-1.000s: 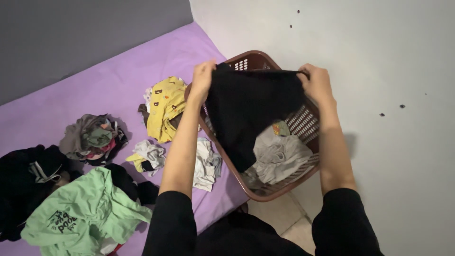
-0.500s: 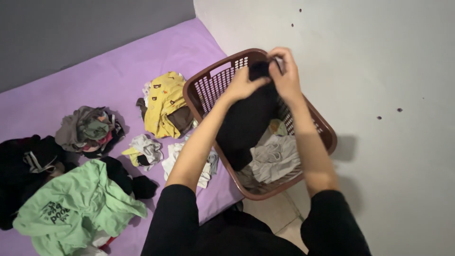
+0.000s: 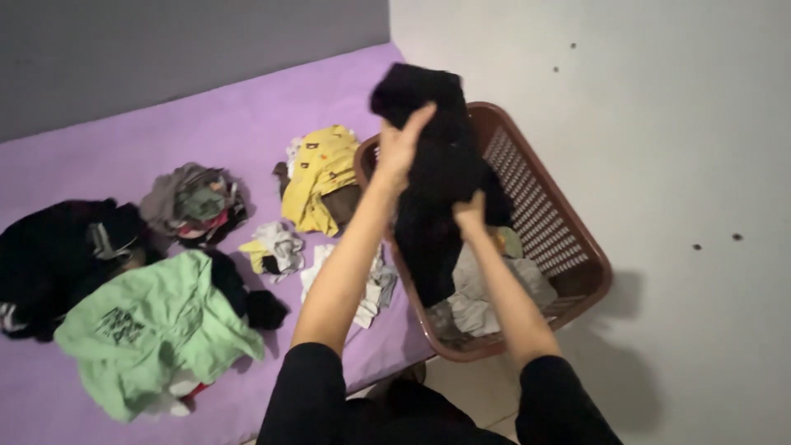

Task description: Sort laundry items from a basket into piles on a bed.

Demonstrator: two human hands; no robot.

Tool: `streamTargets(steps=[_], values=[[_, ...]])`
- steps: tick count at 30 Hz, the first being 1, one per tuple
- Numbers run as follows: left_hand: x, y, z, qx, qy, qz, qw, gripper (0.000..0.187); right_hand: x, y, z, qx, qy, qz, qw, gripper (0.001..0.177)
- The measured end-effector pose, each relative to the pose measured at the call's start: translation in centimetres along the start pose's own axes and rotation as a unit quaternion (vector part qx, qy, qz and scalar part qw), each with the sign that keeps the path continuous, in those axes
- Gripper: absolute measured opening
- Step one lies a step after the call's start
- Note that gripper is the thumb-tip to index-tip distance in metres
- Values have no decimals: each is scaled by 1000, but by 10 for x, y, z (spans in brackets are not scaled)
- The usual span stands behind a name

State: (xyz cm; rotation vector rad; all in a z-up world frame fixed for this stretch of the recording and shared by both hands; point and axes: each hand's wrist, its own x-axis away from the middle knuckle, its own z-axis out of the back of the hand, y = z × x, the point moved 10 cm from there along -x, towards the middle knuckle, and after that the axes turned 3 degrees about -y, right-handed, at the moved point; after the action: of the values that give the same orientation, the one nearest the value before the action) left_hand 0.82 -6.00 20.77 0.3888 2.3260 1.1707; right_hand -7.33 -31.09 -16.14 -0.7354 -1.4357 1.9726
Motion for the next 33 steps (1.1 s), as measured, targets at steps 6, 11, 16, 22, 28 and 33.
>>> streamTargets(steps=[6,11,16,22,28,33], values=[[46,56,108,113,128,45,984,58,23,-269,57,-276,5,46,960,44],[80,43,201,106,182,114,971,66,48,-407,38,-253,-52,235,937,40],[128,88,291,-30,263,40,964,77,168,-557,-24,-234,-136,367,890,35],[191,212,305,-284,137,-58,947,111,255,-617,-123,-312,-262,351,843,34],[267,296,311,-341,-6,-184,922,141,367,-644,-234,-342,-398,282,803,35],[314,334,378,-391,111,-107,907,110,448,-681,-317,-323,-488,290,757,26]])
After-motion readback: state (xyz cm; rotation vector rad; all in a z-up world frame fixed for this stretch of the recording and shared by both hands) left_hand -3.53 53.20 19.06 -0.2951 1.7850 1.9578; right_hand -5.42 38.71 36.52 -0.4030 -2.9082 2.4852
